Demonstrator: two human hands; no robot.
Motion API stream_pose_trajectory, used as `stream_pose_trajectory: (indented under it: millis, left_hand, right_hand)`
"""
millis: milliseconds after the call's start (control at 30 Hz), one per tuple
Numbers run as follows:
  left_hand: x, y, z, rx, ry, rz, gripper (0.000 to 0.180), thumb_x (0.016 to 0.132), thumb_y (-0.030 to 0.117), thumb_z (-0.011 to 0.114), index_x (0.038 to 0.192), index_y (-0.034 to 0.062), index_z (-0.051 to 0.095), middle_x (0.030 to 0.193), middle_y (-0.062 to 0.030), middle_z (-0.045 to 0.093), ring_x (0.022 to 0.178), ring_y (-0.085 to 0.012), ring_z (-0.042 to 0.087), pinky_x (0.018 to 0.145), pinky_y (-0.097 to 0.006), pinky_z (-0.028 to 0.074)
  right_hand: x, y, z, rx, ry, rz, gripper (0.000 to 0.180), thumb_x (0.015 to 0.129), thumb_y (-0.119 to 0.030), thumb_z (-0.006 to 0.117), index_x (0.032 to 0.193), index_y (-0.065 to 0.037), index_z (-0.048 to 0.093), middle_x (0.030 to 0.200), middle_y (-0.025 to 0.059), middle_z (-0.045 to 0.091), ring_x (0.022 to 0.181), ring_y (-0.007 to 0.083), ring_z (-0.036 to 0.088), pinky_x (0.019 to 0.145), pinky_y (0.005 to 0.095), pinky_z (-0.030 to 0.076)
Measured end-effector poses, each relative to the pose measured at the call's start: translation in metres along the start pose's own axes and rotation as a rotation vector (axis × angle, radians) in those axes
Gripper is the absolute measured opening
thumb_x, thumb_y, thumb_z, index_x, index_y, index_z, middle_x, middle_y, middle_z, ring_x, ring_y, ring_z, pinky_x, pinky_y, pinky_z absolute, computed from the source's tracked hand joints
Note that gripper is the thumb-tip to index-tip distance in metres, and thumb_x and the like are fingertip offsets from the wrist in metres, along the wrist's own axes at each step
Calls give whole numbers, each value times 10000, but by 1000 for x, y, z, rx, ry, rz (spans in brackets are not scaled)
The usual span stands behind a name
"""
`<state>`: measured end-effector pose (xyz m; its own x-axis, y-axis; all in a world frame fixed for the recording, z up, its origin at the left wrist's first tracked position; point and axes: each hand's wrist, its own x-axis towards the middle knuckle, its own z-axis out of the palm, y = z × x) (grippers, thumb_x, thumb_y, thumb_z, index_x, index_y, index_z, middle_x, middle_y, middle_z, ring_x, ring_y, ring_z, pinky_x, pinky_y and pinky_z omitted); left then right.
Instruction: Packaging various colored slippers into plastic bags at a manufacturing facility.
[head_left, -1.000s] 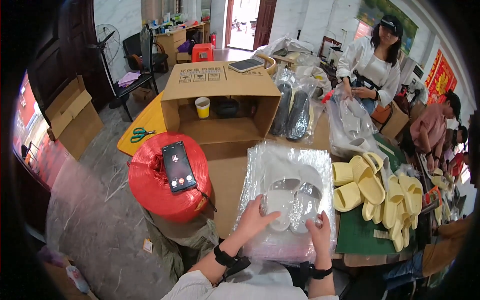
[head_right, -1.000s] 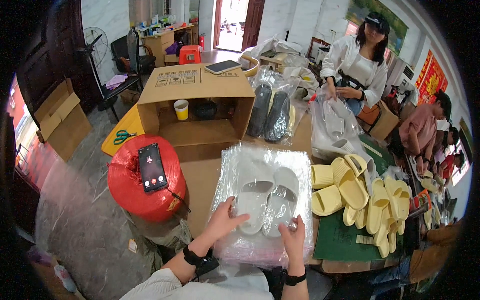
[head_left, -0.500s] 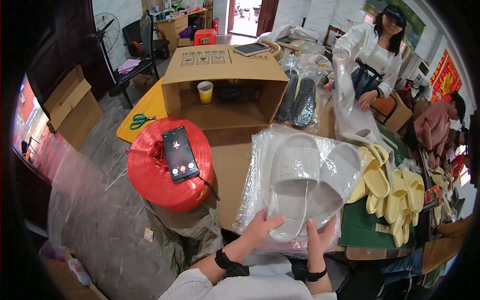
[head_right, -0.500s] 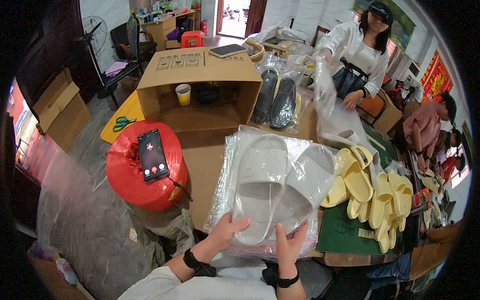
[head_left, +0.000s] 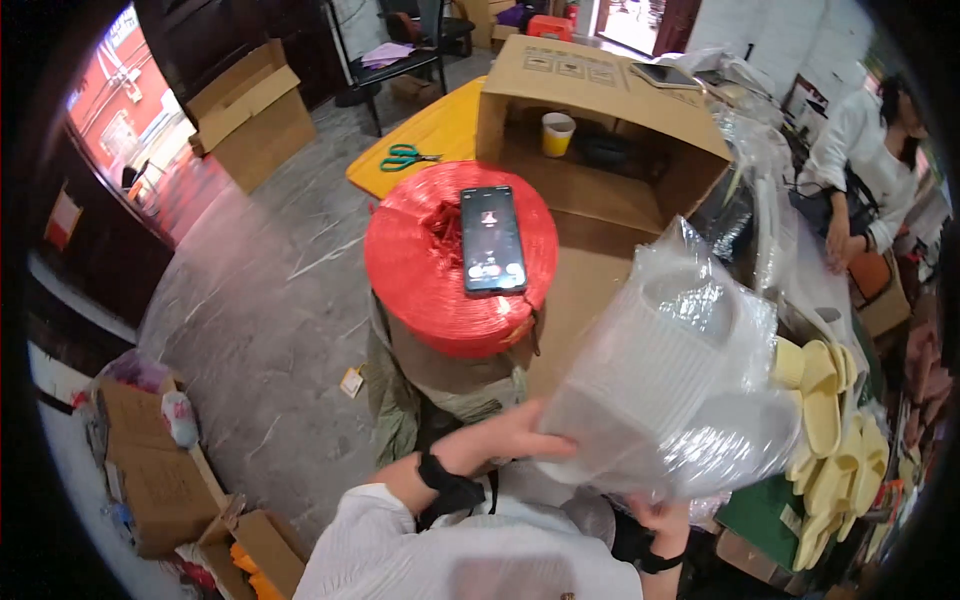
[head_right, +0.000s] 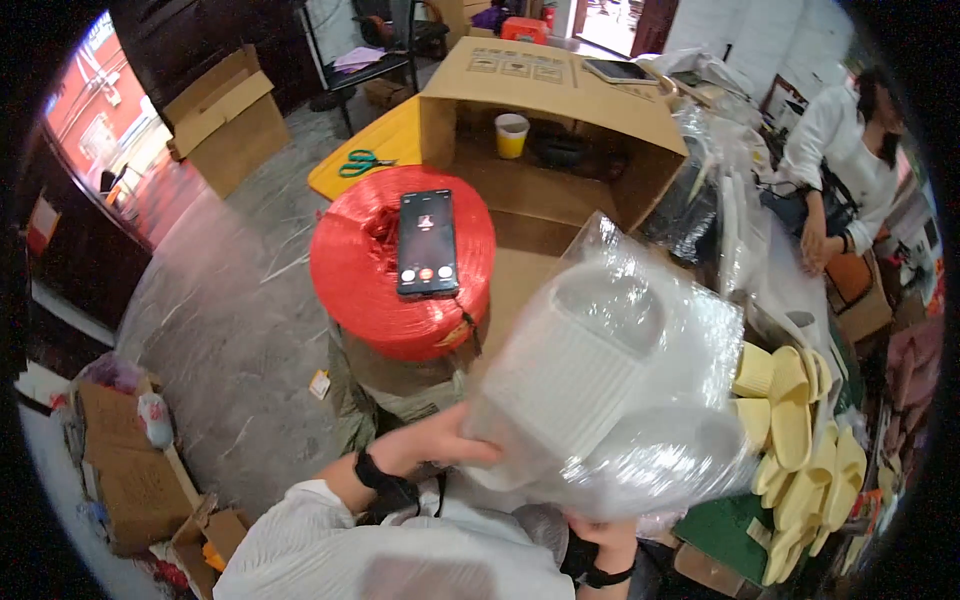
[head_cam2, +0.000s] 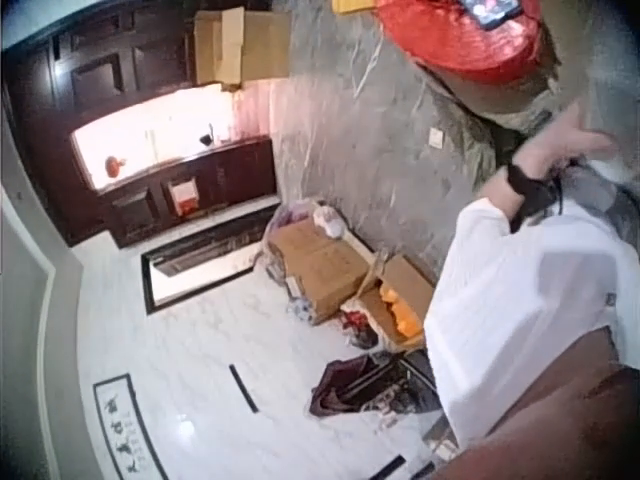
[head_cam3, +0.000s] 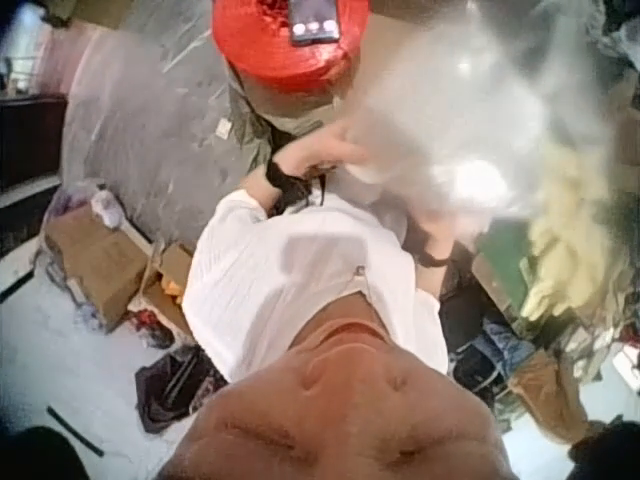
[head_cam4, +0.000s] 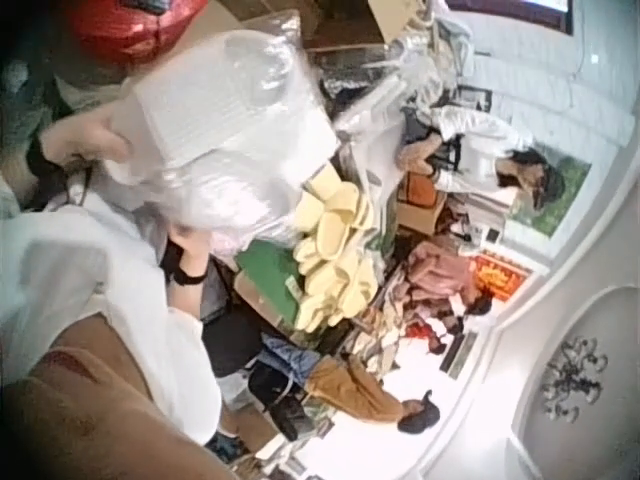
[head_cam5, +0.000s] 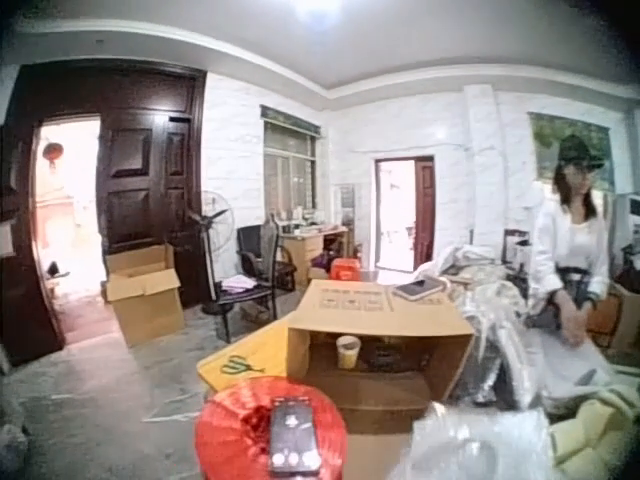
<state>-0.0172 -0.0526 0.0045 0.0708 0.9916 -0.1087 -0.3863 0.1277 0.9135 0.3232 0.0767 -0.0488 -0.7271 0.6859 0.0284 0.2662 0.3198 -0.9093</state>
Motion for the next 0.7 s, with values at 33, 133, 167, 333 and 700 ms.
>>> stream_pose_trajectory:
  millis: [33,133,167,333,700]
  left_hand:
    - [-20,-4,-23,9,-45,-46,645,875,170,809,1425,-5,521,1338,-65,626,1226,-163,563,1064,-361,448]
    - [-101,-7,-86,10,-112,-218,735,851,163,836,1467,-27,485,1399,-72,603,1248,-163,557,1075,-362,446]
    - [-128,-5,-105,44,-102,-293,723,858,177,833,1460,-27,490,1375,-72,619,1233,-151,562,1074,-363,446]
    - [-288,-22,-157,-110,418,-755,703,784,84,848,1408,-30,546,1289,-93,673,1168,-203,617,1040,-346,469]
    - [-211,-116,-171,-610,952,-320,387,881,161,675,1222,-23,671,1111,-116,742,973,-231,722,885,-354,569]
  right_hand:
    - [-9,42,-9,179,-44,45,836,728,-295,867,1429,-19,503,1506,150,494,1395,382,441,1160,508,336]
    - [56,-63,-9,-610,147,-227,767,756,-263,811,1431,-49,514,1531,176,461,1432,425,379,1177,531,309]
    - [61,-60,-8,-608,145,-235,767,756,-263,811,1431,-49,514,1531,176,461,1432,425,379,1177,531,309]
    - [66,-46,-3,-646,146,-50,624,861,-274,716,1419,-57,540,1537,179,450,1447,401,361,1188,506,273]
    - [69,-35,4,-650,207,-42,638,833,-256,735,1412,-65,546,1547,156,451,1453,400,359,1196,522,257]
